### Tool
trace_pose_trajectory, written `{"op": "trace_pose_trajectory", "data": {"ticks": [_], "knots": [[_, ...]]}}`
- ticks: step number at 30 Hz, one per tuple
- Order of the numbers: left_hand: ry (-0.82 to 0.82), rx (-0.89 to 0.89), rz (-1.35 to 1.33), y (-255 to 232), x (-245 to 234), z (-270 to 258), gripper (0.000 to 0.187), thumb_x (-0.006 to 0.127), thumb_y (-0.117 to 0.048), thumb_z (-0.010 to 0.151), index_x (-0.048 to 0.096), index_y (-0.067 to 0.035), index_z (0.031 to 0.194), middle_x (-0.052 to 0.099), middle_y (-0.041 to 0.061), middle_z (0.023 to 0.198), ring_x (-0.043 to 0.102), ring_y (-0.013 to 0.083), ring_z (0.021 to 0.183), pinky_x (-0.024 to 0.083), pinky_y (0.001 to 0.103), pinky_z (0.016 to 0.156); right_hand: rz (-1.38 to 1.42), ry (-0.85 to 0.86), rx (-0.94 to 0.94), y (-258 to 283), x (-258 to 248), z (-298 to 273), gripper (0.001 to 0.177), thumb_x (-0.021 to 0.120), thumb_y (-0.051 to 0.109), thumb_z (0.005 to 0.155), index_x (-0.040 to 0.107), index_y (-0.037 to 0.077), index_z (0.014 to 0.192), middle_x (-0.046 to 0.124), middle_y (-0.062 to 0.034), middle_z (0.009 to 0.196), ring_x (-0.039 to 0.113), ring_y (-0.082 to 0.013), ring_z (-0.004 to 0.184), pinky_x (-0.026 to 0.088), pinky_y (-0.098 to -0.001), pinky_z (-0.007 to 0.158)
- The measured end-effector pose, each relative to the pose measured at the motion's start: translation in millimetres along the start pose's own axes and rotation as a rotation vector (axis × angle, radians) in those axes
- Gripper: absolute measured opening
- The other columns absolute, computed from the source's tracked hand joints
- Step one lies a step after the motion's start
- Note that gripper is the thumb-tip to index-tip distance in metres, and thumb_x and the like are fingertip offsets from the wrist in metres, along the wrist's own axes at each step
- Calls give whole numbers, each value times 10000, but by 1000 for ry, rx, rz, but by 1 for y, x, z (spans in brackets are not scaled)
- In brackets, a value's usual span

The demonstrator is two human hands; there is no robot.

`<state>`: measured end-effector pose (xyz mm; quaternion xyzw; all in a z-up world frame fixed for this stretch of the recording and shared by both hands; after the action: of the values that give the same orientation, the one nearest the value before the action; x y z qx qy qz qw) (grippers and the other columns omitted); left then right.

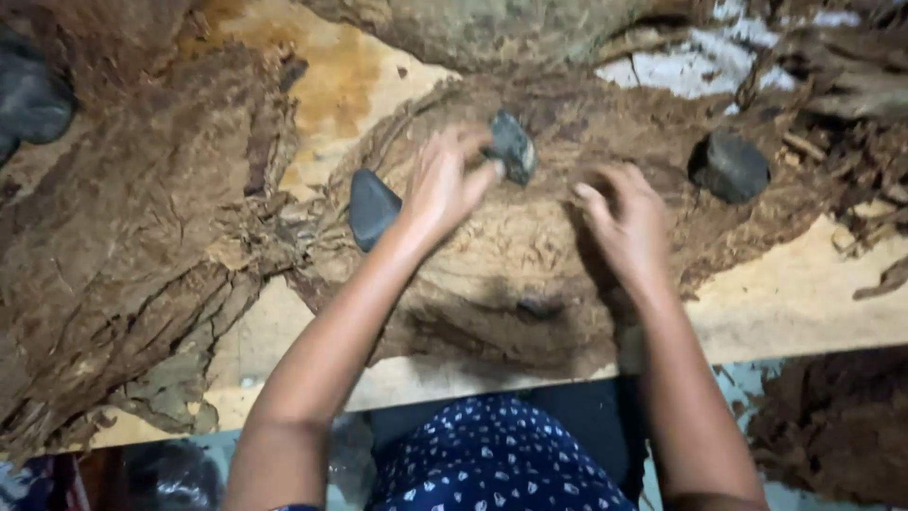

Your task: The person presses large dried leaves on a wooden table using several smooth stones. They repeatedly lift and reposition the stones to apply pressure across different areas of the leaves.

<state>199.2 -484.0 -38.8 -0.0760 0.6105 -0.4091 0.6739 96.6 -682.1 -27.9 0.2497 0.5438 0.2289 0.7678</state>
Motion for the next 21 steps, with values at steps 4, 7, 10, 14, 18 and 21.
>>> {"op": "trace_pose_trajectory", "data": {"ticks": [4,7,10,14,18,21], "knots": [[190,359,56,-38,30,-92,738,703,-336,724,511,-161,1415,489,212,1429,376,441,1382,354,585,1073,-99,35,129,-43,-29,-86,237,701,321,972,698,89,924,649,-117,840,640,-340,917,483,-440,859],[295,381,113,-63,22,-133,886,714,-217,712,364,-127,1520,315,205,1571,243,428,1461,272,650,1107,-74,36,60,-58,-16,-133,151,759,254,882,728,108,901,674,-65,841,635,-294,916,492,-389,894],[199,400,254,-57,34,-142,879,639,-211,721,332,-77,1534,324,210,1562,261,400,1466,290,630,1099,-89,9,-29,-32,-3,-159,273,766,250,840,727,120,1077,706,-71,1039,623,-292,1063,478,-402,976],[184,394,318,-51,46,-135,879,663,-125,747,315,-171,1553,331,181,1563,315,399,1444,328,659,1066,-187,-40,-162,0,8,-148,419,802,308,773,701,122,1134,662,-124,1108,604,-341,1097,488,-440,947],[362,367,359,-39,57,-132,665,619,-209,848,417,-259,1480,407,102,1532,321,338,1448,297,637,1087,-344,-17,-144,14,19,-134,617,747,483,753,602,141,1246,604,-180,1197,625,-388,1063,513,-475,914],[284,335,201,-25,56,-126,506,505,-312,944,472,-278,1448,493,39,1483,386,271,1422,279,555,1120,-367,-106,-122,29,12,-131,620,724,485,786,569,133,1271,572,-205,1222,617,-414,1066,504,-485,898]]}}
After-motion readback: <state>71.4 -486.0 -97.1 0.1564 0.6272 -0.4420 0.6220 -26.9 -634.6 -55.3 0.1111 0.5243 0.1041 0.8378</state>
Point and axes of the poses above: each hand's wrist, its own z-axis towards the middle knuckle, its own x-axis out of the palm, y = z × x, the point moved 9 cm from there along z, towards the middle knuckle
